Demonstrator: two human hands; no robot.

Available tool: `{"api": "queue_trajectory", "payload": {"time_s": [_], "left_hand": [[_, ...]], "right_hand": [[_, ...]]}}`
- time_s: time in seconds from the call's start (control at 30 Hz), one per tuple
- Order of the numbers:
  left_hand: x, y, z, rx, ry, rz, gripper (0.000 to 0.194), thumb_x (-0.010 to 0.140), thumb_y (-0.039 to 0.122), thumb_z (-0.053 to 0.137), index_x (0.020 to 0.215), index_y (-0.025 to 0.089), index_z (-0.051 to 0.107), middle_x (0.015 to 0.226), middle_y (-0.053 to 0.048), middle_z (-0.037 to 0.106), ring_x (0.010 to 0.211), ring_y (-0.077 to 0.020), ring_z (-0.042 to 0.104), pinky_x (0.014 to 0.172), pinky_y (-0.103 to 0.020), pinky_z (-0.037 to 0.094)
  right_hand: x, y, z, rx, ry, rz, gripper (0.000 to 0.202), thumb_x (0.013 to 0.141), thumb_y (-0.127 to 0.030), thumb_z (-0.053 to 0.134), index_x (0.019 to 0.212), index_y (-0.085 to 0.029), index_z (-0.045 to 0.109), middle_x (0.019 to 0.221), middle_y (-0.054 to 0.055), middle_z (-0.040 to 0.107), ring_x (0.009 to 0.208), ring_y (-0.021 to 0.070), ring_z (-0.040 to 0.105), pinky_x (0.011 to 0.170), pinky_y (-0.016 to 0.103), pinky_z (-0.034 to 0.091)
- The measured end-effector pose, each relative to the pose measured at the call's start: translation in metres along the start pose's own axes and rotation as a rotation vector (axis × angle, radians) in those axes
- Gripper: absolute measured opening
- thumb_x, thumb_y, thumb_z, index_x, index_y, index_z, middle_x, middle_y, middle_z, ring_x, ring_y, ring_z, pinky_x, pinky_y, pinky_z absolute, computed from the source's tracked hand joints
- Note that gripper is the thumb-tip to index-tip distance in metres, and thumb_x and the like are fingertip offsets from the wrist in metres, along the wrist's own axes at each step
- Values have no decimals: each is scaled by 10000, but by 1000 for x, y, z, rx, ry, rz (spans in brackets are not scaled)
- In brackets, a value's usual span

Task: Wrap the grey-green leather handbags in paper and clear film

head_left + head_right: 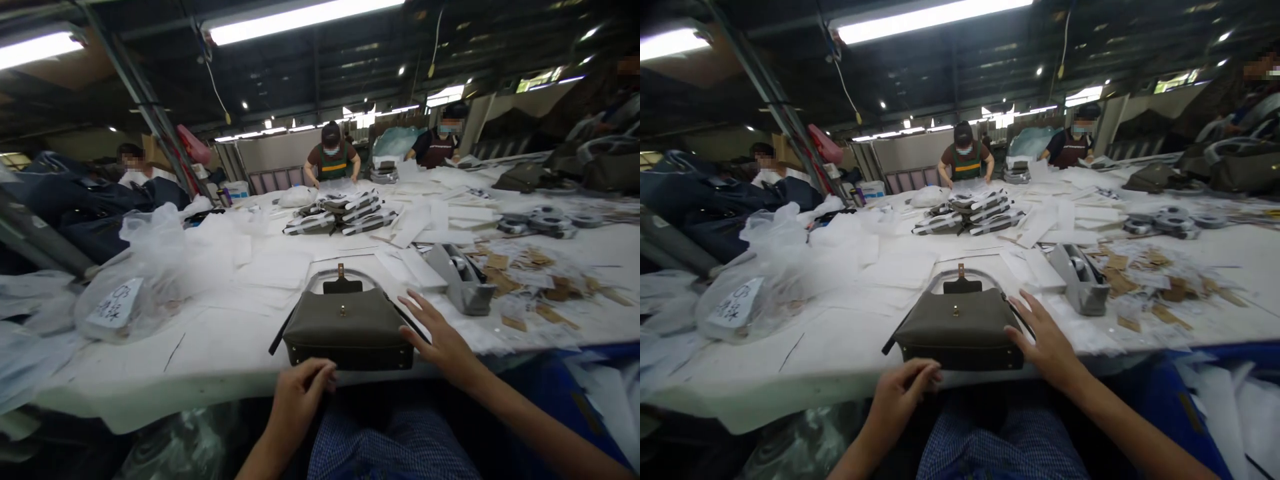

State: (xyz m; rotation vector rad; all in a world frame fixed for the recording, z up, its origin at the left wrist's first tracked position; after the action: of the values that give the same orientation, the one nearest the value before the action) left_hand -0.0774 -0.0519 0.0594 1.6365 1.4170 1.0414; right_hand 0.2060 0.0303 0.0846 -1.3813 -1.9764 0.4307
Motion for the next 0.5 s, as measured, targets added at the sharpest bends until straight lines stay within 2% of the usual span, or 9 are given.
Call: {"api": "queue_trajectory", "payload": {"time_s": [0.07,0.1,0.17,0.23,0.27,0.33,0.43,0.5], "left_hand": [[14,35,-24,316,92,313,300,931,465,584,1111,256,701,1081,-71,744,996,-227,703,885,-354,554],[23,47,-25,457,66,432,357,915,447,616,1221,268,651,1202,-79,707,1122,-242,657,973,-384,519],[44,53,-15,702,-79,580,648,837,464,712,1413,269,487,1415,-106,569,1316,-281,521,1095,-466,427],[63,43,-2,868,-228,627,878,772,499,766,1503,269,339,1521,-126,442,1402,-309,414,1132,-526,366],[72,36,3,916,-275,630,908,771,503,766,1518,274,303,1538,-128,416,1412,-314,397,1129,-536,364],[84,22,9,954,-306,625,815,831,451,723,1515,286,310,1528,-116,435,1394,-301,427,1104,-511,398],[90,6,10,926,-255,607,554,943,243,578,1465,320,409,1454,-67,536,1326,-255,517,1061,-451,452],[84,-3,11,851,-231,578,548,949,122,491,1444,353,443,1440,-40,552,1334,-239,509,1089,-444,428]], "right_hand": [[-1,-33,5,-179,-59,-268,634,913,-540,550,1458,-227,466,1563,96,379,1461,294,304,1206,528,250],[0,-47,12,-242,-108,-363,652,901,-515,587,1470,-228,448,1545,95,410,1451,289,326,1203,521,265],[4,-66,27,-334,-207,-481,733,855,-479,667,1490,-211,416,1521,113,444,1424,304,374,1184,530,302],[13,-72,40,-396,-270,-522,789,818,-445,715,1498,-195,402,1500,138,467,1384,333,427,1140,549,362],[19,-70,46,-419,-288,-526,792,815,-422,720,1502,-195,397,1489,145,479,1363,342,452,1114,552,391],[30,-62,55,-443,-306,-529,746,839,-363,696,1505,-214,394,1467,139,508,1331,343,489,1077,547,427],[39,-45,70,-423,-331,-529,607,890,-205,592,1475,-275,445,1441,89,545,1325,318,502,1082,546,414],[34,-34,79,-355,-368,-519,626,879,-110,529,1469,-304,452,1467,59,520,1366,293,462,1125,541,367]]}}
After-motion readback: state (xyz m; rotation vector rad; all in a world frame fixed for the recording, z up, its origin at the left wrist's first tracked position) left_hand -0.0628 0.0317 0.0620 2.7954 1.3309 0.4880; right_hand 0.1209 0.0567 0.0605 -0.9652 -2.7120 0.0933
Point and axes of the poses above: each hand's wrist, its own x-axis towards the middle knuckle, its own z-axis out of the palm, y = z × x, the point moved 7 cm from there along x, towards the middle knuckle
